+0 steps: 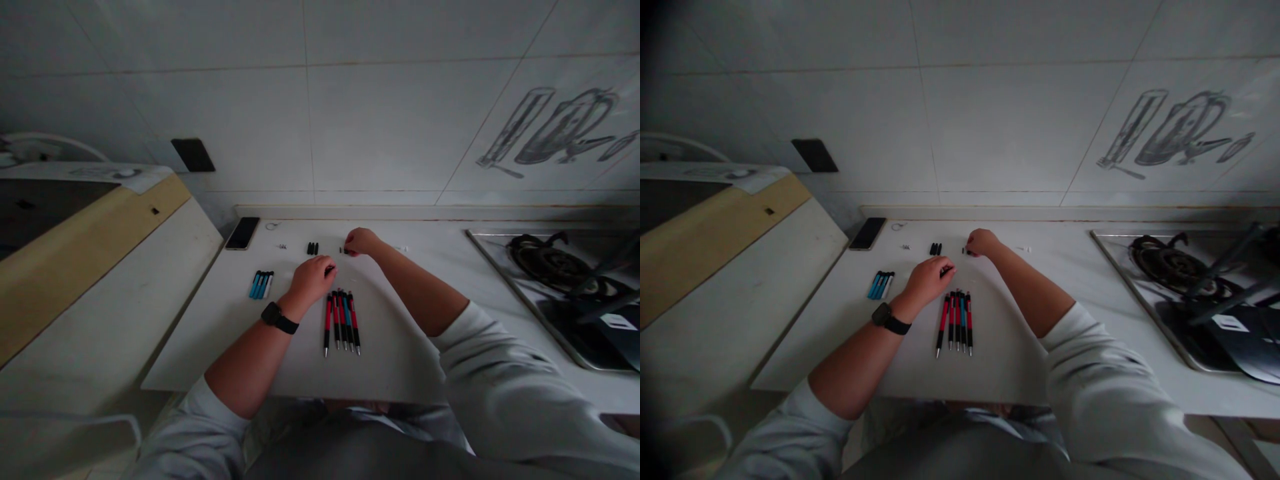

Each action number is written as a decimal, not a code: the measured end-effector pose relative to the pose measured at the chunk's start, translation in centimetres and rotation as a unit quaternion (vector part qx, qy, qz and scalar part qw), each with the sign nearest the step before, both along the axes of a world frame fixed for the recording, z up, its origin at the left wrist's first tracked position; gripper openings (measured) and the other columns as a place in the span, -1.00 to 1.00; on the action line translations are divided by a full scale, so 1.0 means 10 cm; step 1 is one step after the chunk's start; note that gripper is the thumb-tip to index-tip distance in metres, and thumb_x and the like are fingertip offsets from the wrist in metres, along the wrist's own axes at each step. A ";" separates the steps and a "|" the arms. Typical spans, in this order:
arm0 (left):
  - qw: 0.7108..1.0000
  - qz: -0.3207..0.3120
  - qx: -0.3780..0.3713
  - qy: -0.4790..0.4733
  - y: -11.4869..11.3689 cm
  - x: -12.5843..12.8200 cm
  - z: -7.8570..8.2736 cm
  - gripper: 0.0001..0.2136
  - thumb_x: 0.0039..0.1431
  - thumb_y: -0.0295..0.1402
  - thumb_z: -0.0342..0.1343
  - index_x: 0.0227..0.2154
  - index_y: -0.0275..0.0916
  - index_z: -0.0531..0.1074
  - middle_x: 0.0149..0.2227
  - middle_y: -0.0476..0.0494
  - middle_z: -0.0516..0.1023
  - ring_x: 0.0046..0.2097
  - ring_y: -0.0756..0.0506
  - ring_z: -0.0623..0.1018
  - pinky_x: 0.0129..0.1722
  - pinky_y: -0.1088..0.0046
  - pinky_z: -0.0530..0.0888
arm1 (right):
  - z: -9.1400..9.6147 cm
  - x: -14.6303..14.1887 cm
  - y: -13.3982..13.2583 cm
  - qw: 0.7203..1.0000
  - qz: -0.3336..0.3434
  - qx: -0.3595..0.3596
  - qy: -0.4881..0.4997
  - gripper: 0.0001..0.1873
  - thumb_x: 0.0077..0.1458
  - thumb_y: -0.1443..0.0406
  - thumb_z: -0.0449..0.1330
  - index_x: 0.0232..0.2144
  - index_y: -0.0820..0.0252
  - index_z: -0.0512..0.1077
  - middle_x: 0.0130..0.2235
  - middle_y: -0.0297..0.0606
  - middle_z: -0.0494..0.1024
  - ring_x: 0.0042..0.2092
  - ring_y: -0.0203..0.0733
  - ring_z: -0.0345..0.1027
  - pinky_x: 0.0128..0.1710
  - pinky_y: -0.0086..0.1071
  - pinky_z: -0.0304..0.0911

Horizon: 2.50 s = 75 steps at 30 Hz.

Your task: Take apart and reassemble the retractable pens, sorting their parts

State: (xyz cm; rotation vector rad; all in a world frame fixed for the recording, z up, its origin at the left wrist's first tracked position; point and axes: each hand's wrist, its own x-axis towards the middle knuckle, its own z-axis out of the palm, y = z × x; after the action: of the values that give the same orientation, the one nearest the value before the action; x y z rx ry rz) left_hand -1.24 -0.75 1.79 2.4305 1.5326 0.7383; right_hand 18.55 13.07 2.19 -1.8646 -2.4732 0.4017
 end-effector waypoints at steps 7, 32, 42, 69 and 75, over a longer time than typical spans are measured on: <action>1.000 0.003 -0.005 0.001 -0.01 0.01 0.02 -0.94 0.31 -0.35 0.17 -0.25 -0.19 0.52 -0.20 -0.13 0.62 -0.14 -0.12 0.57 -0.13 0.38 0.45 | -0.11 0.00 -0.13 0.995 0.072 0.055 0.030 -0.55 0.11 0.13 0.37 0.03 0.17 0.58 -0.05 -0.11 0.64 0.02 -0.09 0.47 -0.01 -0.41 0.31; 1.000 -0.015 -0.013 0.008 -0.01 0.00 -0.01 -0.93 0.32 -0.34 0.16 -0.24 -0.18 0.52 -0.19 -0.14 0.62 -0.13 -0.12 0.58 -0.10 0.37 0.46 | -0.13 0.03 -0.27 0.994 0.052 0.086 0.036 -0.75 0.17 0.23 0.29 -0.11 0.18 0.60 -0.10 -0.13 0.60 -0.09 -0.16 0.46 -0.03 -0.41 0.27; 1.000 -0.017 -0.019 0.019 -0.01 0.00 -0.01 -0.92 0.32 -0.34 0.15 -0.24 -0.18 0.53 -0.19 -0.14 0.62 -0.13 -0.13 0.58 -0.12 0.37 0.46 | -0.08 0.02 -0.21 0.998 0.046 0.048 0.009 -0.74 0.14 0.25 0.31 -0.11 0.17 0.62 -0.07 -0.16 0.65 -0.08 -0.13 0.50 -0.08 -0.40 0.31; 0.999 -0.017 -0.022 0.032 0.00 0.00 -0.04 -0.93 0.30 -0.35 0.18 -0.23 -0.17 0.54 -0.18 -0.14 0.63 -0.13 -0.14 0.58 -0.13 0.36 0.47 | -0.04 -0.03 -0.20 0.995 0.093 0.031 0.021 -0.74 0.13 0.33 0.31 -0.09 0.15 0.61 -0.06 -0.17 0.63 -0.11 -0.17 0.49 -0.08 -0.41 0.29; 0.999 -0.019 -0.026 0.033 0.00 0.00 -0.03 -0.93 0.29 -0.36 0.17 -0.23 -0.18 0.55 -0.18 -0.15 0.63 -0.12 -0.14 0.58 -0.12 0.35 0.47 | -0.02 -0.04 -0.20 0.994 0.102 0.028 0.014 -0.75 0.13 0.34 0.31 -0.11 0.14 0.61 -0.05 -0.17 0.62 -0.09 -0.16 0.49 -0.05 -0.42 0.29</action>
State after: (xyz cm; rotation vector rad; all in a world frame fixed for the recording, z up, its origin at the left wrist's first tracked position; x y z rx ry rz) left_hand -1.23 -0.77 1.46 2.4622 1.5044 0.6103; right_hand 18.16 11.10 2.01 -1.5818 -2.6349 0.3561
